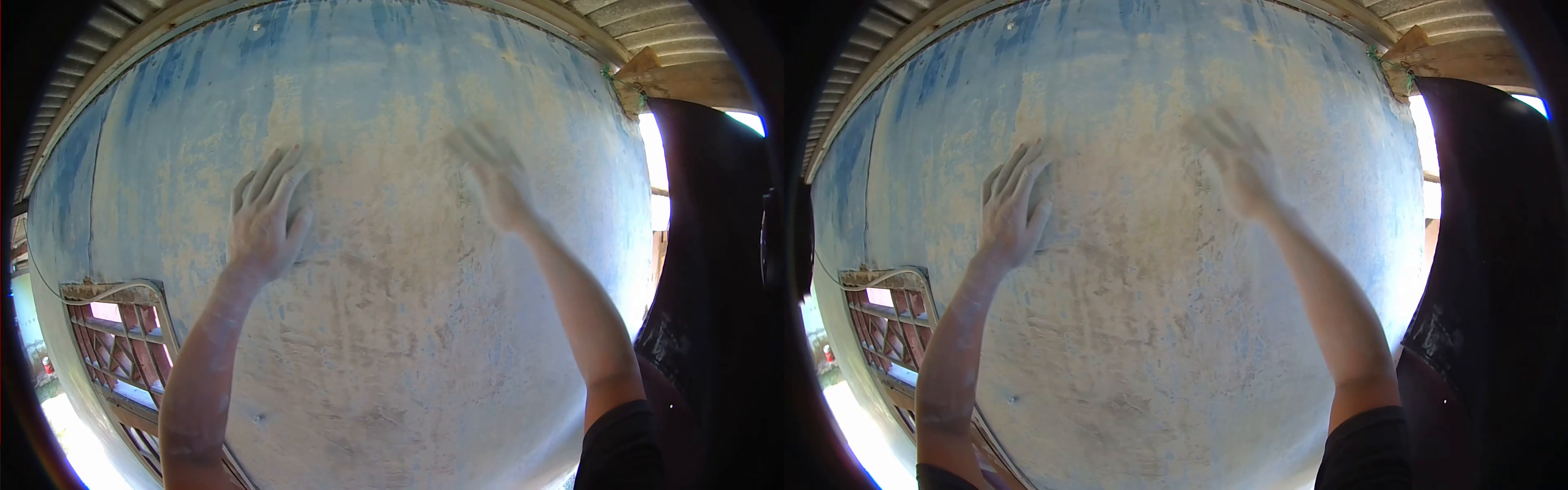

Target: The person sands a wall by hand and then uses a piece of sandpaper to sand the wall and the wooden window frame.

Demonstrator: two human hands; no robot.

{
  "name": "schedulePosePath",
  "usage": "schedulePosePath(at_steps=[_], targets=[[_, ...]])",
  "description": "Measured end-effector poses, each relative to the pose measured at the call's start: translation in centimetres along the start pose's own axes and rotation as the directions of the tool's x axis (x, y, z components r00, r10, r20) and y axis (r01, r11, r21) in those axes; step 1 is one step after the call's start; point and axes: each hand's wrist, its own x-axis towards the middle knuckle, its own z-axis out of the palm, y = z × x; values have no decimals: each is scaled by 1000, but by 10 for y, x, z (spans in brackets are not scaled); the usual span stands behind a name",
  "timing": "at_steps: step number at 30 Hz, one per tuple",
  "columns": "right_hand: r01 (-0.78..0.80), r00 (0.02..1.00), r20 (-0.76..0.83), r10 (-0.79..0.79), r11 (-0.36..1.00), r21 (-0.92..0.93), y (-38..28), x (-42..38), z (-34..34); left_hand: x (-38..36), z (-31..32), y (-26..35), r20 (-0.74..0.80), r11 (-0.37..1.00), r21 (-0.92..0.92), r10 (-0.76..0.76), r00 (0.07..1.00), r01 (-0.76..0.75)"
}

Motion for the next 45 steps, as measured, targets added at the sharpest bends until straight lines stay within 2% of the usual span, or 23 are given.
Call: schedulePosePath(at_steps=[2,3,5,7,9,11,12,14,17,19,20,22,26,28,29,31,32,36,38,40,41,43,45], targets=[[-204,971,-115,211,977,65,27,23,0,-1,-3,-4,-23,999,21,28,999,-27],[-205,970,-116,211,977,61,30,44,11,1,-6,-2,-2,1000,-2,16,1000,-16],[-444,834,-366,413,896,-3,20,76,42,0,-7,-1,24,999,-36,0,1000,1],[-536,776,-309,550,833,135,-40,105,60,2,-8,-5,9,997,-64,32,999,-31],[-254,954,-124,275,954,161,-118,100,37,0,-6,-13,-8,995,-95,9,1000,-10],[-22,981,-185,56,984,178,-173,99,44,-4,-8,-20,-21,991,-133,-15,1000,12],[-27,982,-182,58,985,171,-169,97,41,-6,-10,-27,-27,991,-118,-66,997,62],[95,988,-144,-60,963,252,-152,89,33,-10,-15,-36,-32,989,-100,-108,994,105],[-26,992,-120,43,989,144,-96,87,24,-17,-18,-47,-60,997,-70,-29,998,25],[-217,959,-135,250,951,220,-74,95,4,-24,-16,-49,-36,999,-36,6,999,-7],[-222,958,-134,255,949,223,-67,104,11,-26,-15,-49,-34,999,-35,10,999,-12],[-263,896,-301,325,937,230,-70,115,21,-31,-14,-47,-24,998,-50,29,999,-30],[-307,918,-148,368,896,321,-143,80,13,-40,-22,-47,17,998,-56,39,999,-38],[-68,997,-9,78,912,404,-172,49,16,-44,-23,-49,12,993,-93,69,998,-68],[-67,997,-9,77,912,405,-173,44,18,-45,-23,-50,13,994,-92,68,998,-67],[72,997,-1,-74,972,225,-166,35,20,-46,-23,-49,38,996,-63,69,997,-66],[70,997,-1,-72,971,226,-158,38,20,-46,-23,-48,40,996,-62,71,997,-69],[-100,984,-123,131,968,232,-108,99,13,-48,-22,-48,11,995,-81,63,998,-62],[-168,968,-146,203,961,219,-107,106,15,-49,-23,-47,10,994,-89,62,998,-61],[-314,905,-154,396,867,386,-132,107,21,-48,-23,-47,16,995,-86,55,998,-54],[-318,905,-153,398,869,380,-144,97,22,-48,-22,-47,15,994,-93,57,998,-55],[-107,989,-56,137,923,369,-168,63,26,-48,-22,-48,-18,992,-102,69,997,-71],[-51,998,-21,61,945,322,-165,43,23,-48,-23,-47,-13,992,-105,67,998,-68]])
